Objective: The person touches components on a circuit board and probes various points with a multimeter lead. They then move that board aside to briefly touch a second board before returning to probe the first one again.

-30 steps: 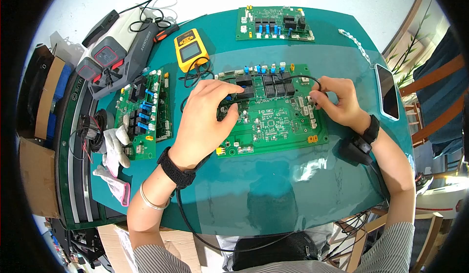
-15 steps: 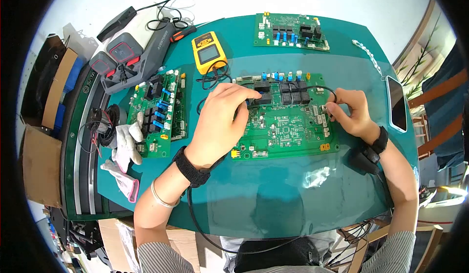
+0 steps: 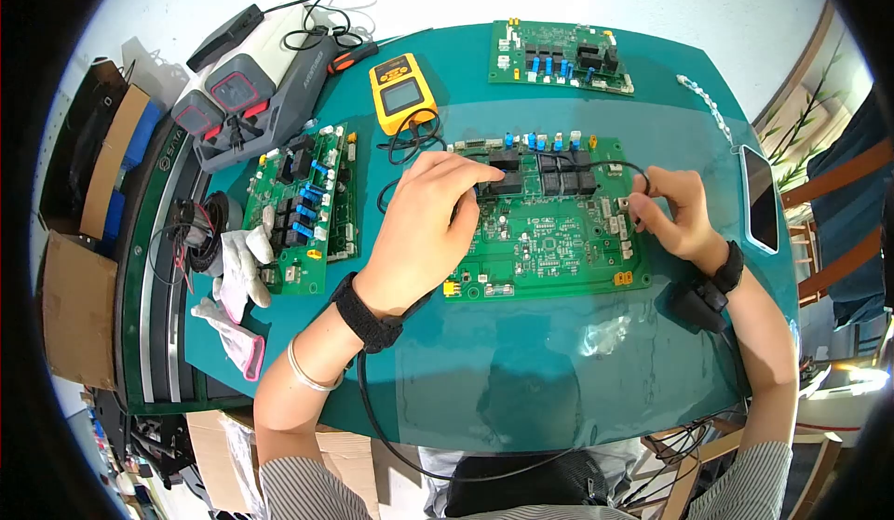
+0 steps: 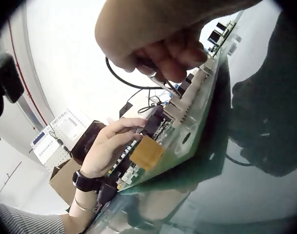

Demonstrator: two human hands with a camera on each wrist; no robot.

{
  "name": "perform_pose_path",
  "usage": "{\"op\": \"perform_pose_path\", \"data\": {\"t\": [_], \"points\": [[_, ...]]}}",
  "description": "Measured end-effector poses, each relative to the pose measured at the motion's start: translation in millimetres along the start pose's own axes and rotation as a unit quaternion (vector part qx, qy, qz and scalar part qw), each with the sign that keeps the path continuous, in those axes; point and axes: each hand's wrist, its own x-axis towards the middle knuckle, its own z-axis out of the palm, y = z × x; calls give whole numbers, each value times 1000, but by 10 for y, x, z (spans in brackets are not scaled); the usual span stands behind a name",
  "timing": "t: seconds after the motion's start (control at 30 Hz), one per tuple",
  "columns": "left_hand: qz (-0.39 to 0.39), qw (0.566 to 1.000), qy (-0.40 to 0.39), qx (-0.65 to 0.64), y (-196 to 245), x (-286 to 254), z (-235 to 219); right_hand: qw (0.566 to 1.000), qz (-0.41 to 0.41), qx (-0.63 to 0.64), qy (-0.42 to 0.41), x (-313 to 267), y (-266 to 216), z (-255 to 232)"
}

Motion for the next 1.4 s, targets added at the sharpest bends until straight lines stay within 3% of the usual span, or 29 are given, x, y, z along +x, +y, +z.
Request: {"op": "perform_pose_path", "data": {"t": [0.23, 0.43, 0.63, 1.17, 1.4], "points": [[19, 1000, -17, -12, 29, -8, 22, 994, -68, -83, -10, 27, 46, 7], [0, 999, -30, -38, 31, 13, -4, 997, -38, -59, -28, 30, 14, 10], [-8, 999, -31, -18, 53, 13, -11, 994, -66, -86, -23, 6, 105, -9], [-52, 997, -59, -11, 152, 28, -69, 995, -81, -28, -45, 0, 130, -5], [-61, 996, -67, 0, 202, 45, -81, 997, -71, 17, -13, -11, 70, -6]]}}
